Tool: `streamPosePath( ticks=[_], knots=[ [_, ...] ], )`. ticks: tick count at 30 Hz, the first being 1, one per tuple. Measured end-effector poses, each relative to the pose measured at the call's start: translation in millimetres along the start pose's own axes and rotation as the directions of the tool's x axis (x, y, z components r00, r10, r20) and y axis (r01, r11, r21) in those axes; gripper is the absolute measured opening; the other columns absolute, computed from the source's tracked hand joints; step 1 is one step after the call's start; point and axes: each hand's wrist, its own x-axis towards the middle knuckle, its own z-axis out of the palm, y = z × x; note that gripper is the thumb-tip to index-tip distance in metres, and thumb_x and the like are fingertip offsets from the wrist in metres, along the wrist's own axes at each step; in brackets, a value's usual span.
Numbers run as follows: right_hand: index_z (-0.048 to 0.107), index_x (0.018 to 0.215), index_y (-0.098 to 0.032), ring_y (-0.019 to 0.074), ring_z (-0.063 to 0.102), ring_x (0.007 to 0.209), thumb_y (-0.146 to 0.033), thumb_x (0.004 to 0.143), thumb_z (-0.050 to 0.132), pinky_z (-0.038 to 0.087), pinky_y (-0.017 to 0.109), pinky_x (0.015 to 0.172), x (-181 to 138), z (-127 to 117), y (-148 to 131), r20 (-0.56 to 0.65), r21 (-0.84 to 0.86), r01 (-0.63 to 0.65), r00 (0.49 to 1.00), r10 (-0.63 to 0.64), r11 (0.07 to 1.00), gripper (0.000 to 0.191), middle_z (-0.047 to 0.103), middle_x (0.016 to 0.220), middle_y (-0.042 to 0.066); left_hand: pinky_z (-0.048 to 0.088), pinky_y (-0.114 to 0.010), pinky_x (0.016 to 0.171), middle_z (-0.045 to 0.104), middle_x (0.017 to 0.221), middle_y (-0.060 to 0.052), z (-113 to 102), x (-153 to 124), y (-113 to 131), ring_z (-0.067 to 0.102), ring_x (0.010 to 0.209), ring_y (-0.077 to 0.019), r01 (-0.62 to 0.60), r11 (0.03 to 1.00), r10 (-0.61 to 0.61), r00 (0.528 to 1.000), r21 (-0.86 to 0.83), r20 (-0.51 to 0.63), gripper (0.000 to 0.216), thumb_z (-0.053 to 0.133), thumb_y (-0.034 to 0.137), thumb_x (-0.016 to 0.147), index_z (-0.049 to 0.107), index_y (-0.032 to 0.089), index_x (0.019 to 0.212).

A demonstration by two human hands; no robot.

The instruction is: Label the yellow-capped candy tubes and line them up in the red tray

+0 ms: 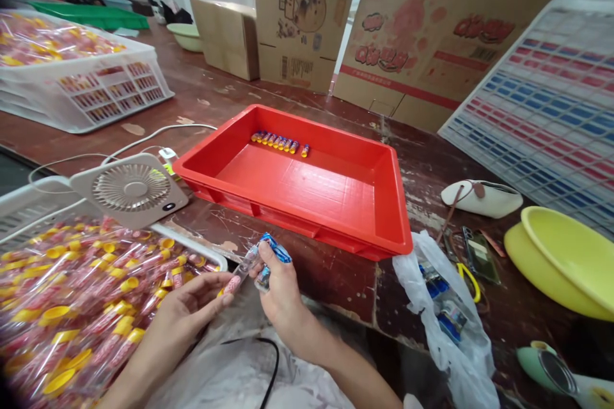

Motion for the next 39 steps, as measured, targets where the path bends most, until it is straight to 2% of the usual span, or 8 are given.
streamPosePath(
  ticks=[8,12,16,19,23,29,35,39],
  knots=[
    [0.061,0.064,-0.018,0.0086,0.045,0.05,-0.037,0.059,0.091,0.04,0.022,0.051,-6,7,-1,0.089,0.052,-0.014,0.996,0.009,0.999,0.035,0.054,0.056,-0.006,0.057,-0.027,0.083,0.077,0.103,-0.008,0,-1,-5,0.072,0.094,-0.0225,-0.047,0.999,0.047,0.998,-0.002,-0.029,0.035,0.079,0.042,0.072,0.073,0.02,0.099],
    [0.061,0.064,-0.019,0.0088,0.047,0.052,-0.037,0.062,0.089,0.039,0.022,0.052,-6,6,-1,0.092,-0.028,0.08,0.993,-0.077,0.996,0.034,0.055,0.057,-0.005,0.057,-0.028,0.084,0.077,0.102,-0.008,0,-1,-5,0.072,0.094,-0.0229,-0.068,0.998,0.069,0.997,0.019,-0.046,0.034,0.079,0.042,0.072,0.074,0.02,0.098],
    [0.065,0.067,-0.018,0.0085,0.046,0.051,-0.038,0.065,0.087,0.031,0.021,0.048,-4,0,0,0.127,-0.205,0.151,0.984,-0.126,0.967,0.03,0.057,0.056,-0.004,0.057,-0.028,0.085,0.076,0.105,-0.008,0,0,-8,0.071,0.096,-0.0228,-0.062,0.998,0.061,0.997,-0.033,-0.039,0.036,0.08,0.04,0.072,0.072,0.02,0.102],
    [0.069,0.069,-0.016,0.0087,0.044,0.05,-0.043,0.063,0.087,0.029,0.022,0.047,-5,-3,0,0.171,-0.307,0.167,0.978,-0.119,0.937,0.033,0.057,0.056,-0.003,0.058,-0.028,0.082,0.075,0.1,-0.008,1,-1,-6,0.072,0.092,-0.0213,-0.059,0.992,0.053,0.997,-0.112,-0.054,0.042,0.081,0.039,0.071,0.068,0.019,0.106],
    [0.075,0.076,-0.017,0.0108,0.046,0.055,-0.045,0.06,0.088,0.035,0.024,0.054,-12,0,0,0.221,-0.344,0.174,0.97,-0.1,0.923,0.035,0.063,0.063,-0.001,0.058,-0.026,0.075,0.073,0.09,-0.005,5,-3,2,0.071,0.081,-0.0182,-0.072,0.981,0.062,0.996,-0.178,-0.061,0.044,0.083,0.035,0.071,0.065,0.019,0.107],
    [0.075,0.072,-0.017,0.0133,0.051,0.061,-0.04,0.068,0.084,0.04,0.026,0.062,-18,3,-4,0.375,-0.394,0.142,0.927,0.018,0.908,0.025,0.065,0.066,0.0,0.059,-0.029,0.077,0.074,0.09,-0.005,5,-2,6,0.071,0.081,-0.0199,-0.101,0.973,0.094,0.995,-0.208,-0.045,0.04,0.082,0.034,0.071,0.069,0.021,0.107],
    [0.073,0.082,-0.019,0.0115,0.05,0.061,-0.036,0.064,0.088,0.039,0.023,0.059,-15,2,-7,0.291,-0.308,0.105,0.957,-0.011,0.946,0.029,0.065,0.07,-0.002,0.059,-0.035,0.081,0.078,0.094,-0.009,2,-4,13,0.072,0.082,-0.0239,-0.05,0.987,0.062,0.995,-0.15,0.078,0.051,0.083,0.032,0.069,0.073,0.019,0.117],
    [0.073,0.08,-0.017,0.0112,0.05,0.058,-0.037,0.063,0.087,0.037,0.022,0.056,-17,2,-2,0.295,-0.303,0.024,0.953,0.07,0.953,0.03,0.066,0.07,0.0,0.059,-0.031,0.071,0.08,0.093,-0.009,2,0,6,0.073,0.077,-0.0233,-0.053,0.983,0.048,0.998,-0.178,-0.029,0.039,0.08,0.037,0.072,0.078,0.019,0.107]
  ],
)
